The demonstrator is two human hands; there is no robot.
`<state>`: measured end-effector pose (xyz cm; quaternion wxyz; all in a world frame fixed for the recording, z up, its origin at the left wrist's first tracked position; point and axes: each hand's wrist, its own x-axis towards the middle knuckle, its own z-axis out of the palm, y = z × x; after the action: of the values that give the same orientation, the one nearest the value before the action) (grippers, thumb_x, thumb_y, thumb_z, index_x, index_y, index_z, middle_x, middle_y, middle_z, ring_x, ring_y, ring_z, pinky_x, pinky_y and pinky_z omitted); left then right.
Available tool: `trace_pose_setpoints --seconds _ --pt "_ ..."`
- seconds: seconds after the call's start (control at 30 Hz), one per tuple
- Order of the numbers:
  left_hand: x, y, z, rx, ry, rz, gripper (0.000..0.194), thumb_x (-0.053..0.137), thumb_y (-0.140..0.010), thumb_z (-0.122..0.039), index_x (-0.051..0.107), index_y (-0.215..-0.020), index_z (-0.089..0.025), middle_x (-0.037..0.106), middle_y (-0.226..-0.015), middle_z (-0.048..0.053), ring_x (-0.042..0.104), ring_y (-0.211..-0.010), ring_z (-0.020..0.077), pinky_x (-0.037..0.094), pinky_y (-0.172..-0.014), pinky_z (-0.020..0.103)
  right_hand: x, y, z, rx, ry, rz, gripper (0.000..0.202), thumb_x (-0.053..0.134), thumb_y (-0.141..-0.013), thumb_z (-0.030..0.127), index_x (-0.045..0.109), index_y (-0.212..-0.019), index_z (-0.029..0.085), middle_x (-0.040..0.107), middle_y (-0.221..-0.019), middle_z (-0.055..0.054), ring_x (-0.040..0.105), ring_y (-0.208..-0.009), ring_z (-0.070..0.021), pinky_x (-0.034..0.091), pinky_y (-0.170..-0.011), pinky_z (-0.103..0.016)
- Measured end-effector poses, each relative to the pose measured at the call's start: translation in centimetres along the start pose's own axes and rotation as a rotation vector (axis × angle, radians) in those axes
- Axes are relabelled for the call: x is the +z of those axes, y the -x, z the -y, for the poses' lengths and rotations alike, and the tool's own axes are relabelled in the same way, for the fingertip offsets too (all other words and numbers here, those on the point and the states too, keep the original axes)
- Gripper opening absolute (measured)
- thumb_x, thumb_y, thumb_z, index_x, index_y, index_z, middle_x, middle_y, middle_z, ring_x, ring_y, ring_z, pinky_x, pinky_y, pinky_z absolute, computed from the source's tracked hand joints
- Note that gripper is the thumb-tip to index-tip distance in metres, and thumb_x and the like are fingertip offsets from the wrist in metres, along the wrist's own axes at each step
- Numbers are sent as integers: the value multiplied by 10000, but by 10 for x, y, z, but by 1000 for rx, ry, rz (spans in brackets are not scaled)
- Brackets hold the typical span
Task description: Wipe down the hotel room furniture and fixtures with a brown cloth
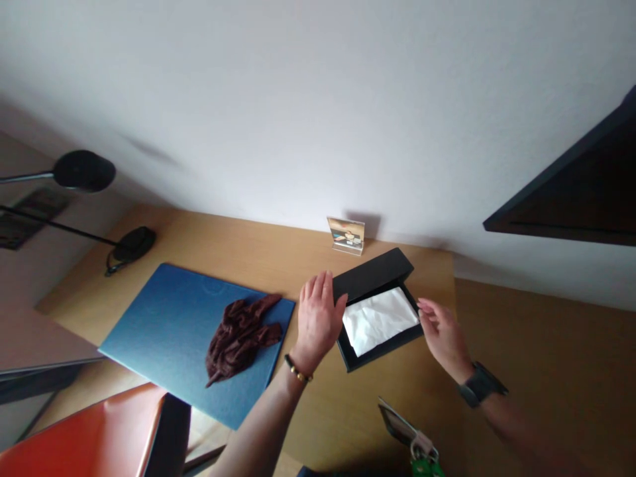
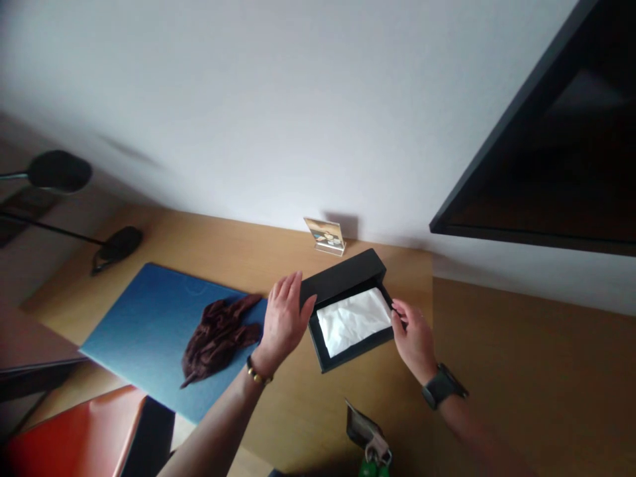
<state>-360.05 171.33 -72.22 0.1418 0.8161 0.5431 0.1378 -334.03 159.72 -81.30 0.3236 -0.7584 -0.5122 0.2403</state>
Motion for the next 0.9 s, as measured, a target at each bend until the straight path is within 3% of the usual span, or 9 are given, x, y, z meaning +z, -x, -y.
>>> trace_pose_setpoints --seconds 0.07,0.13,0.27,0.4,0.53,0.63,0.73,0.8,0.9 --pt "8 -14 5 -25 -28 106 445 579 -904 -324 520 -1270 -76 629 -1208 180 568 -1104 313 472 -964 499 -9 10 -1 8 -5 -15 324 449 -952 413 595 -1123 179 683 -1049 -116 657 -873 -213 554 -748 -369" --pt "14 -10 3 -29 -18 141 428 573 -909 -312 519 -1273 -94 645 -1178 154 584 -1057 296 487 -948 492 -19 19 -2 20 -7 -38 329 459 -949 434 598 -1122 191 690 -1060 -112 663 -886 -219 554 -760 -381" --pt "17 42 -12 92 40 56 414 548 -907 -217 496 -1310 -137 629 -1212 145 566 -1096 280 500 -949 467 -37 37 -9 83 -9 -130 362 472 -935 477 601 -1125 197 696 -1066 -116 667 -905 -237 550 -768 -397" --pt "23 100 -22 264 75 83 375 505 -882 -98 558 -1244 -176 648 -1172 128 582 -1077 266 513 -950 476 -50 53 -13 135 52 -163 368 453 -942 468 587 -1154 199 690 -1090 -122 671 -859 -238 552 -754 -408" --pt "31 126 -19 177 94 116 420 575 -870 -186 526 -1287 -181 578 -1308 159 544 -1174 307 521 -951 527 -55 50 0 -12 120 -137 302 440 -965 377 570 -1175 204 674 -1101 -123 658 -899 -246 549 -783 -425" --pt "42 127 -8 89 89 112 540 616 -863 -233 441 -1370 -167 486 -1413 180 472 -1284 337 513 -980 538 -49 35 20 -272 146 -16 304 442 -967 243 531 -1256 208 628 -1191 -113 584 -1110 -245 500 -943 -445" --pt "54 115 9 139 122 111 504 585 -887 -212 436 -1366 -165 467 -1432 173 443 -1332 311 514 -1003 492 -33 23 39 -450 179 201 347 434 -957 154 510 -1290 215 595 -1269 -74 490 -1246 -232 428 -1064 -459" --pt "58 98 21 172 144 123 451 565 -900 -213 467 -1338 -168 466 -1431 168 455 -1328 287 513 -1007 470 -22 21 47 -488 254 285 325 445 -952 150 531 -1261 198 594 -1271 -68 471 -1257 -252 385 -1100 -511" --pt "52 67 29 231 130 168 347 565 -899 -214 562 -1243 -162 496 -1390 159 469 -1296 280 514 -992 449 -12 29 52 -463 364 288 309 465 -949 176 532 -1248 132 593 -1236 -108 486 -1207 -282 359 -1107 -553"
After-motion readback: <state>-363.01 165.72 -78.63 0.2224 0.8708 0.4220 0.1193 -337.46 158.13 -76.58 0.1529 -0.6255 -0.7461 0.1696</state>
